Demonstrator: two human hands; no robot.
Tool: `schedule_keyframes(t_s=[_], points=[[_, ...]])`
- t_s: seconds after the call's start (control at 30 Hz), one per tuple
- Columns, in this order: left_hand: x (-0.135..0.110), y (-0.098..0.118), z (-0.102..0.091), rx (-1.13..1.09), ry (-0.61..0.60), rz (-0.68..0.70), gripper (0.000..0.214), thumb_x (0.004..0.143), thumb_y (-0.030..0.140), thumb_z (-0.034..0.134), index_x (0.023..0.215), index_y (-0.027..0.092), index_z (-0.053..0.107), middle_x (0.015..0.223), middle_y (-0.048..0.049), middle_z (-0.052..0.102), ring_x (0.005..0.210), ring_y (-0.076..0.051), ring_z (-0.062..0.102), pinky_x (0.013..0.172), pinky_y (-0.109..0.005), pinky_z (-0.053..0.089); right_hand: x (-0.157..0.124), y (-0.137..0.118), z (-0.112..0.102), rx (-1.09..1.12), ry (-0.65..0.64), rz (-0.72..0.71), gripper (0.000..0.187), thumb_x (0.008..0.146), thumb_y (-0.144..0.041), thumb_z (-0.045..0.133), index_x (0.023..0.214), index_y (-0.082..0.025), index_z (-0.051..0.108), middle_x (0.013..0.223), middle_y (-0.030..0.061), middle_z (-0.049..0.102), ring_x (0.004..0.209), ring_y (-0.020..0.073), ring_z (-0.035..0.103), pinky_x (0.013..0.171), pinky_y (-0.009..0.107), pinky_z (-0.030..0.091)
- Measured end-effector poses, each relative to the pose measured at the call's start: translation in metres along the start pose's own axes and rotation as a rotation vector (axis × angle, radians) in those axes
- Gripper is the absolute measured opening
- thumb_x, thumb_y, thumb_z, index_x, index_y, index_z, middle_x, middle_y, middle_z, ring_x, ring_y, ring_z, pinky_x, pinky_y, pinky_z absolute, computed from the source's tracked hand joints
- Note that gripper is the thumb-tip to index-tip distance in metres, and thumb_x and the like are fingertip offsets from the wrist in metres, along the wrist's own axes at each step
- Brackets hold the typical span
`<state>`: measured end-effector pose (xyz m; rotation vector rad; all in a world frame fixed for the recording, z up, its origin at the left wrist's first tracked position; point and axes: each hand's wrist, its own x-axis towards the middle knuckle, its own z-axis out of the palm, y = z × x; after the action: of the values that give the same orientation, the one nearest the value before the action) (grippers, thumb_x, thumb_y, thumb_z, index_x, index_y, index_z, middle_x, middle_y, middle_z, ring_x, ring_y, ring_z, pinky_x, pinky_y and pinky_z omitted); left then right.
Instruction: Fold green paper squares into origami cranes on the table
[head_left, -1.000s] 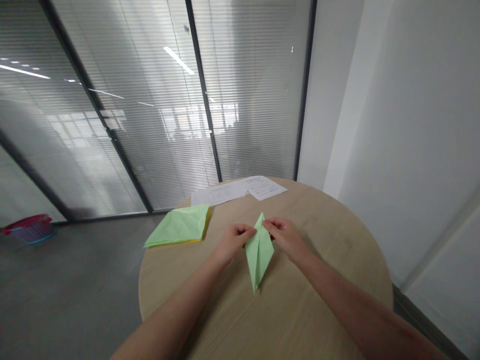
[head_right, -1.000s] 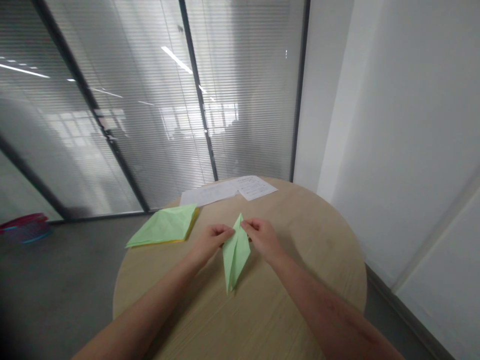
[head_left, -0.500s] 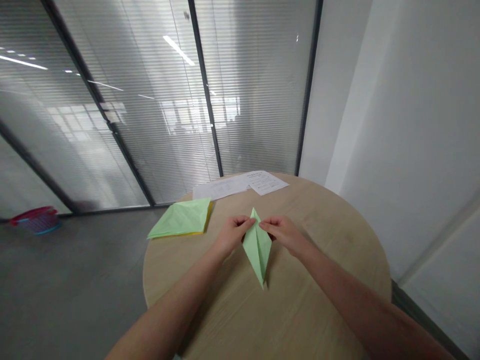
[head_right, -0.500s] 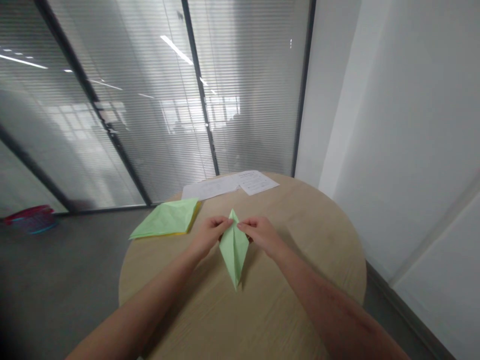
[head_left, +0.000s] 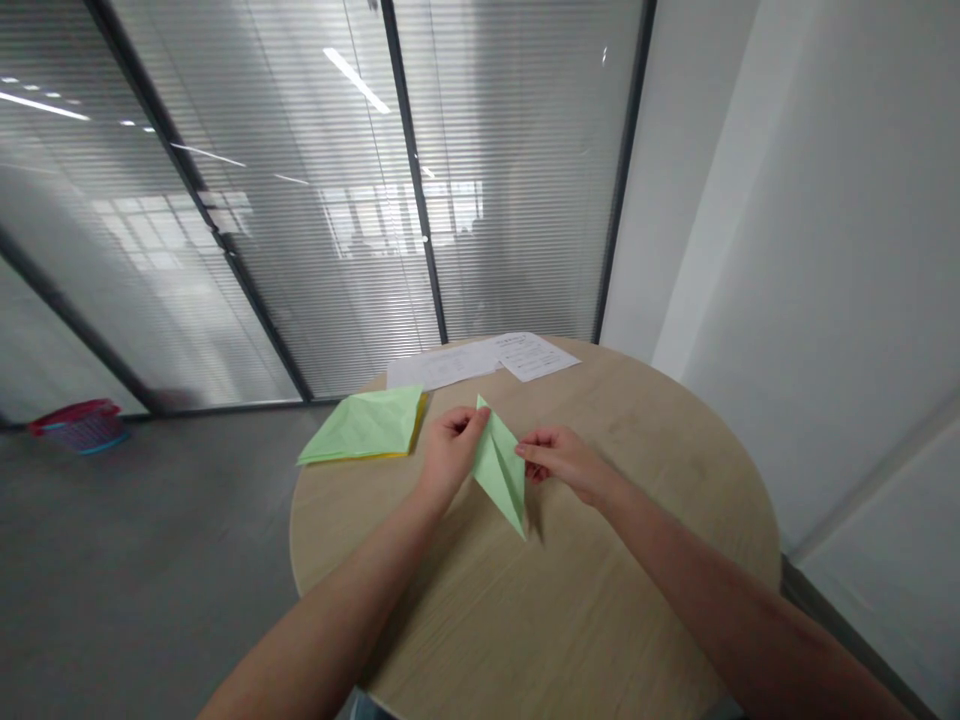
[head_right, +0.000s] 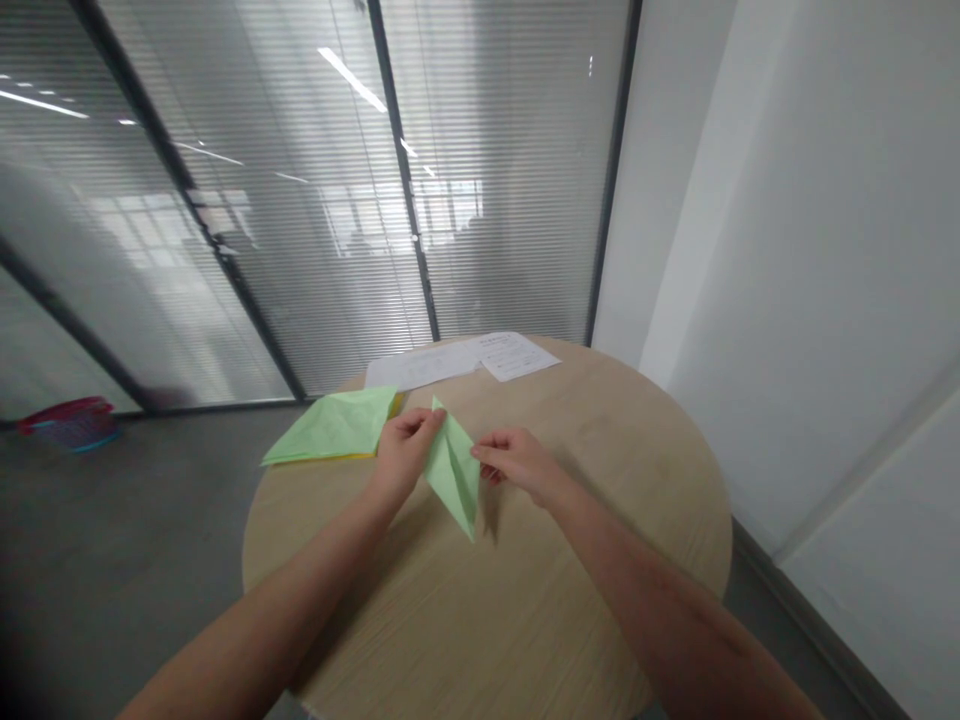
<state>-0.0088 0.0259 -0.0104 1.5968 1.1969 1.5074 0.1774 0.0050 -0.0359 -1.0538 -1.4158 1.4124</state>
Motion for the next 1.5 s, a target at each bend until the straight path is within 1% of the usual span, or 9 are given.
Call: schedule_keyframes(t_s=[0.27,0.4,0.5,0.67,0.9,1.17,1.23,1.4,1.5], points=[[0.012,0.0,-0.016,-0.092,0.191,0.046,0.034,0.08,0.044,0.064,0.059,0.018,0.056,0.055,0.0042,0.043,0.053,-0.011,0.035,0.05,-0.024,0.028,-0.001,0.001,0.005,-0.056,-0.024,0.019,0.023,0.077,-0.037,0.073,0.074,-0.015,0.066,0.069,0.0028,0.064,0.058,0.0108,0.055,0.057,0.024,0.045],[0.012,0.003,-0.017,-0.094,0.213,0.043,0.032,0.079,0.044,0.065,0.062,0.018,0.06,0.056,0.0037,0.046,0.054,-0.011,0.037,0.051,-0.024,0.03,0.002,0.003,0.007,0.06,0.08,0.004,0.03,0.082,-0.045,0.067,0.095,-0.018,0.066,0.094,0.0081,0.068,0.069,0.0142,0.06,0.055,0.024,0.047],[0.009,0.003,-0.013,-0.08,0.155,0.052,0.036,0.081,0.047,0.064,0.06,0.018,0.058,0.055,0.0038,0.044,0.053,-0.011,0.036,0.05,-0.024,0.03,0.002,0.005,0.007,0.119,0.017,-0.029,0.042,0.085,-0.054,0.062,0.108,-0.019,0.067,0.105,0.0101,0.068,0.078,0.0154,0.063,0.062,0.026,0.05],[0.007,0.001,-0.01,-0.054,0.133,0.05,0.038,0.081,0.05,0.063,0.06,0.018,0.058,0.055,0.004,0.043,0.051,-0.011,0.035,0.049,-0.024,0.028,0.003,0.008,0.008,-0.028,-0.079,-0.034,0.038,0.079,-0.053,0.068,0.081,-0.015,0.07,0.077,0.0054,0.068,0.07,0.0152,0.062,0.064,0.026,0.048],[0.013,-0.001,-0.017,-0.05,0.222,0.084,0.033,0.08,0.046,0.064,0.063,0.018,0.062,0.058,0.003,0.05,0.055,-0.012,0.041,0.052,-0.024,0.033,-0.001,0.003,0.008,-0.118,-0.097,-0.003,0.022,0.076,-0.038,0.069,0.077,-0.017,0.07,0.068,0.0019,0.066,0.059,0.0121,0.058,0.06,0.025,0.046],[0.019,-0.004,-0.025,-0.129,0.284,0.052,0.033,0.081,0.047,0.064,0.064,0.019,0.059,0.056,0.0039,0.047,0.052,-0.011,0.039,0.049,-0.023,0.031,-0.011,-0.002,-0.012,-0.441,-0.452,0.06,0.011,0.074,-0.026,0.068,0.067,-0.017,0.071,0.055,-0.001,0.062,0.048,0.009,0.049,0.049,0.021,0.036],[0.019,-0.003,-0.024,-0.135,0.275,0.053,0.032,0.081,0.046,0.064,0.064,0.018,0.06,0.057,0.0037,0.049,0.053,-0.011,0.039,0.05,-0.023,0.031,-0.007,-0.001,-0.018,-0.429,-0.398,0.064,0.012,0.075,-0.028,0.069,0.07,-0.017,0.072,0.059,0.0006,0.064,0.049,0.0096,0.051,0.048,0.021,0.037],[0.013,0.0,-0.016,-0.112,0.174,0.019,0.034,0.079,0.048,0.066,0.064,0.018,0.063,0.057,0.0035,0.05,0.053,-0.011,0.04,0.05,-0.023,0.032,0.004,0.001,-0.016,-0.189,0.049,0.031,0.029,0.082,-0.043,0.067,0.093,-0.018,0.074,0.086,0.0083,0.072,0.063,0.0132,0.06,0.052,0.022,0.045],[0.007,-0.001,-0.008,-0.083,0.034,-0.027,0.037,0.076,0.051,0.068,0.063,0.017,0.063,0.055,0.0035,0.05,0.052,-0.011,0.041,0.048,-0.023,0.031,0.003,0.0,-0.007,-0.071,0.0,-0.041,0.039,0.084,-0.051,0.063,0.099,-0.017,0.073,0.091,0.0087,0.071,0.072,0.0152,0.063,0.057,0.023,0.047]])
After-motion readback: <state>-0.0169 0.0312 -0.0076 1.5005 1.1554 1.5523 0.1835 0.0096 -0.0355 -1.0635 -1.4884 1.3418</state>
